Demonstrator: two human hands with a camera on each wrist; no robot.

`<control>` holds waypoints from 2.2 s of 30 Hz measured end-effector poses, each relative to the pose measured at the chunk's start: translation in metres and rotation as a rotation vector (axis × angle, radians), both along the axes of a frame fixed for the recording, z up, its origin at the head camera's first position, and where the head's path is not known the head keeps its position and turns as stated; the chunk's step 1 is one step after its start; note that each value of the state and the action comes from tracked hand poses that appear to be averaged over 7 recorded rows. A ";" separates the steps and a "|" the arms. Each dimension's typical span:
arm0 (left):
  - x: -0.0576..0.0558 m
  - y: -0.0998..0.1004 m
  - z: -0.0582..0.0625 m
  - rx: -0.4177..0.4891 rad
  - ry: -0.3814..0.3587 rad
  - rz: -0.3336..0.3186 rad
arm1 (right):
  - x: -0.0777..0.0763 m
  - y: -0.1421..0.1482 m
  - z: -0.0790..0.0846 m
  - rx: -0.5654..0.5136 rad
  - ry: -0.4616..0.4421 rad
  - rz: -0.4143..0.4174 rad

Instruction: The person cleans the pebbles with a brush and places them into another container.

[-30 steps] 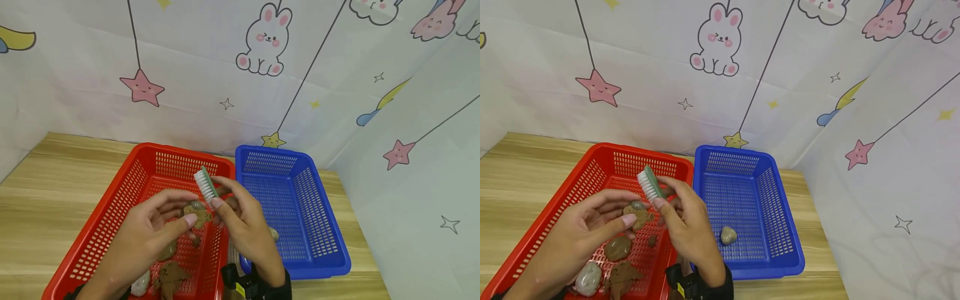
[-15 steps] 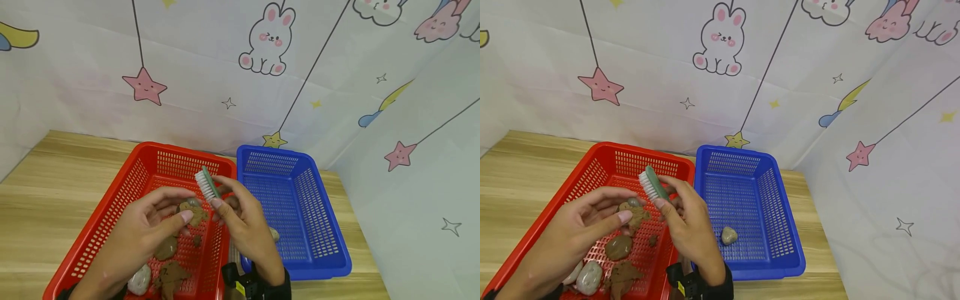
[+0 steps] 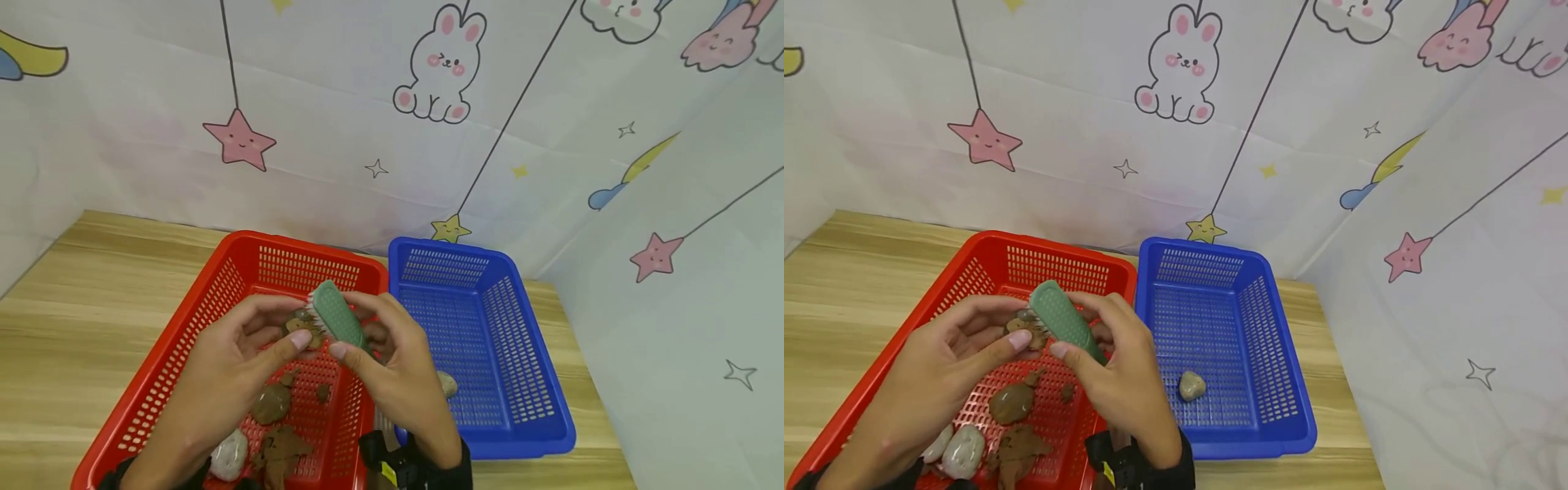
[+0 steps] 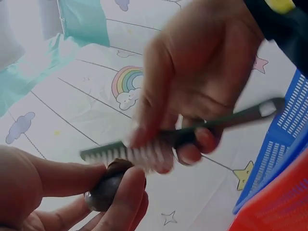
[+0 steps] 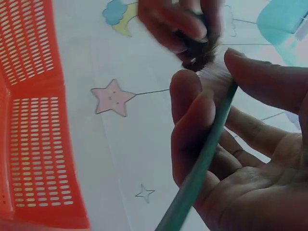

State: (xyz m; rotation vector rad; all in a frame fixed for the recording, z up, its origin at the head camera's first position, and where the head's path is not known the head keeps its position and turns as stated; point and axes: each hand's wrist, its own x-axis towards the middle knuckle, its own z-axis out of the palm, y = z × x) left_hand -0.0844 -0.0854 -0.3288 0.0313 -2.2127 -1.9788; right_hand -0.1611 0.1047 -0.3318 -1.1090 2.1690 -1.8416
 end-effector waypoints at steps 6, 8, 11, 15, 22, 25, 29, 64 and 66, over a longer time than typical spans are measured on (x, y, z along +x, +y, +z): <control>0.001 -0.002 0.000 0.009 -0.001 0.000 | -0.002 -0.008 -0.006 0.097 0.070 -0.151; 0.002 -0.002 -0.001 -0.004 -0.002 0.001 | -0.003 -0.008 -0.006 0.095 0.089 -0.192; 0.002 -0.003 -0.001 -0.013 -0.005 0.004 | -0.002 -0.006 -0.004 0.028 0.048 -0.165; 0.001 -0.003 -0.001 -0.027 -0.033 0.011 | 0.001 -0.005 -0.002 -0.018 -0.002 -0.019; 0.000 -0.002 -0.001 0.018 -0.040 -0.023 | 0.001 -0.008 -0.005 0.152 0.197 -0.138; -0.001 -0.002 -0.002 0.018 -0.043 -0.026 | 0.000 -0.010 -0.008 0.194 0.231 -0.199; -0.001 -0.003 -0.003 0.026 -0.050 -0.028 | -0.001 -0.012 -0.010 0.232 0.277 -0.248; 0.001 -0.006 -0.002 0.017 -0.131 -0.036 | -0.002 -0.005 -0.005 0.160 0.230 -0.230; 0.001 -0.008 -0.002 0.003 -0.136 -0.029 | -0.002 -0.005 -0.005 0.100 0.192 -0.220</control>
